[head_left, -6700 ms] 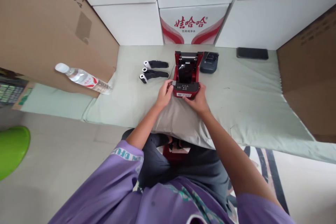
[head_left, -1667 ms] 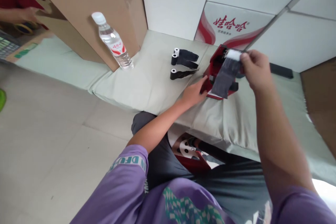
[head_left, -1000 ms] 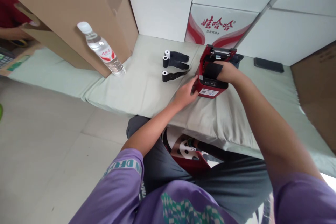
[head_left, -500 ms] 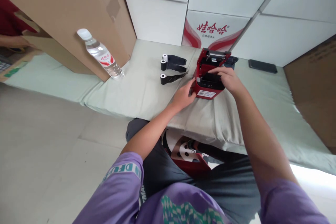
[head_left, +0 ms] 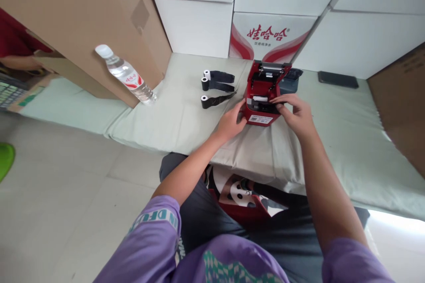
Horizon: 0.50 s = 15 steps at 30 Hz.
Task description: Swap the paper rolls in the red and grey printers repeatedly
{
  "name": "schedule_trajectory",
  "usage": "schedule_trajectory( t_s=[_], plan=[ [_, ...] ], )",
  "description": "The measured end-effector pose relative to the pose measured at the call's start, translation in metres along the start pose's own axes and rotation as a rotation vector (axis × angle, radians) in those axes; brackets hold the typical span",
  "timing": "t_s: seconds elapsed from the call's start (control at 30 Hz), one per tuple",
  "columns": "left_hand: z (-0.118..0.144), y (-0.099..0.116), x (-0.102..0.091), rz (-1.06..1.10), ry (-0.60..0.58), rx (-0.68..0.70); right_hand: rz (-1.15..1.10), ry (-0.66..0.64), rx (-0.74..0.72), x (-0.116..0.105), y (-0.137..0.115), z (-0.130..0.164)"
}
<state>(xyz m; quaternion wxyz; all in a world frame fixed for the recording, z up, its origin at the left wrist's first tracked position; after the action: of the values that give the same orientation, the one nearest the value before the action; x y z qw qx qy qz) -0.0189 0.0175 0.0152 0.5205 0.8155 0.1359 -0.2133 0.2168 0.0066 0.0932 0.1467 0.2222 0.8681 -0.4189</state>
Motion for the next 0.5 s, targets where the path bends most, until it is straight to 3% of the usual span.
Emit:
schedule_trajectory(
  t_s=[0.07,0.13,0.27,0.3,0.4,0.5],
  plan=[
    [0.001,0.000,0.000,0.001,-0.005,0.006,-0.060,-0.049,-0.006,0.001,0.002,0.004],
    [0.003,0.000,0.000,-0.010,-0.006,0.011,-0.143,0.003,0.021,0.001,0.008,0.003],
    [0.002,0.000,0.000,-0.087,0.046,0.107,-0.219,0.405,0.247,-0.004,0.038,-0.019],
    [0.000,0.002,0.000,-0.109,0.060,0.159,-0.196,0.423,0.332,-0.001,0.048,-0.028],
    [-0.009,0.008,-0.002,-0.170,0.073,0.315,-0.218,0.309,0.525,0.020,0.073,-0.049],
    [-0.017,0.014,-0.003,-0.241,0.050,0.395,-0.349,0.241,0.498,0.041,0.083,-0.055]
  ],
)
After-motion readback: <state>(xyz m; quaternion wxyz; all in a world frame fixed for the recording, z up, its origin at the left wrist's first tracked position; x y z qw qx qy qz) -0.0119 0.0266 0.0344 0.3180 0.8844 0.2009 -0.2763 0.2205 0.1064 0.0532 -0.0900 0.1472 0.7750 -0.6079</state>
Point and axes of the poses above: each hand's wrist, its own z-axis away from the middle knuckle, its own x-axis out of the palm, y = z × x, the point moved 4 cm from there along -z, towards the middle knuckle, and after that the axes turned 5 degrees about y, right-handed, at the moved point
